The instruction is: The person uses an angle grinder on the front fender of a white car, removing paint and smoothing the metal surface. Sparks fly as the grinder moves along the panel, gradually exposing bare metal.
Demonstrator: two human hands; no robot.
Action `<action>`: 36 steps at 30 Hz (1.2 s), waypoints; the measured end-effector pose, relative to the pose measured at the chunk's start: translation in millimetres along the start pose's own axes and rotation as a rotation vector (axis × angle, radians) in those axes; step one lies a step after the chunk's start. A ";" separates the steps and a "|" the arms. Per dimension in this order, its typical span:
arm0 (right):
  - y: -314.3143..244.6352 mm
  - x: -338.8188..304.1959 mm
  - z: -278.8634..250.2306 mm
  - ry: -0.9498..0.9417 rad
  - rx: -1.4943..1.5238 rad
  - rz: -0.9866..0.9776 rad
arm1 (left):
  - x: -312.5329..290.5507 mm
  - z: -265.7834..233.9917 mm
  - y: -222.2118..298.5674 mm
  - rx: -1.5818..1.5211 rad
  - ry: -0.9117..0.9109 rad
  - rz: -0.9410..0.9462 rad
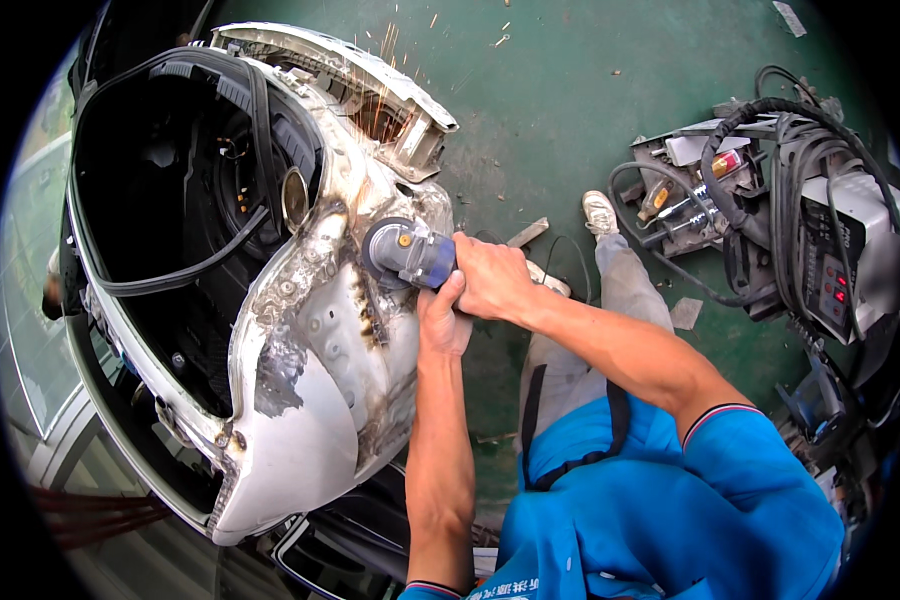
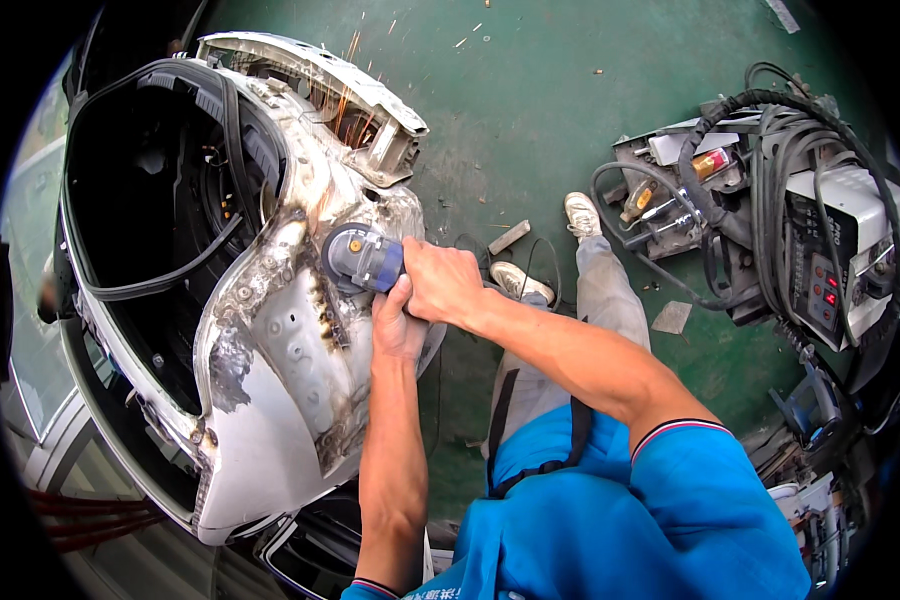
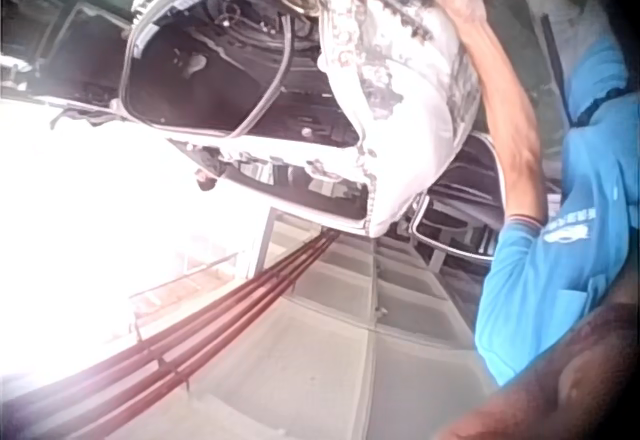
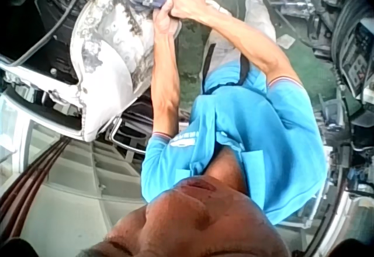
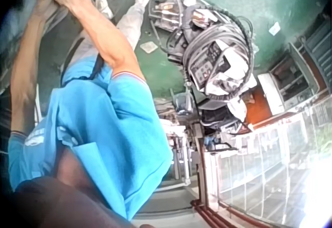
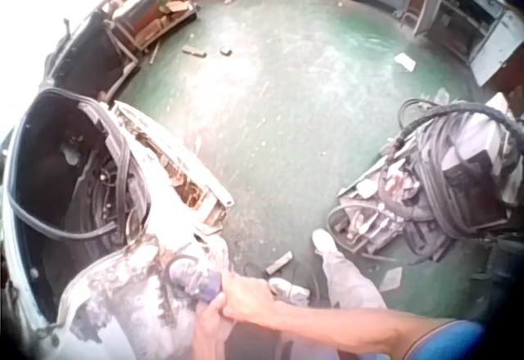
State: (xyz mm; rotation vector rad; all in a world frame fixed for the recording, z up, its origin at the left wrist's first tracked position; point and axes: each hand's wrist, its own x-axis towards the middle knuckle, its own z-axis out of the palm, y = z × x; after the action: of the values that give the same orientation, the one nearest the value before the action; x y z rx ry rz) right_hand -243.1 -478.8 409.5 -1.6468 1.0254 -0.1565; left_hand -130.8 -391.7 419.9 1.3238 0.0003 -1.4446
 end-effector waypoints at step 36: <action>-0.5 0.3 -0.7 0.043 -0.029 -0.027 | 4.6 -3.1 -3.1 -0.009 -0.022 0.016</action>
State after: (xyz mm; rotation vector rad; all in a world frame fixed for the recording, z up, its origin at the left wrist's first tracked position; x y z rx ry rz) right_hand -243.0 -479.6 410.1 -1.6911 1.0423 -0.1967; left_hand -129.6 -391.7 413.6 1.2980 -0.0180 -1.4442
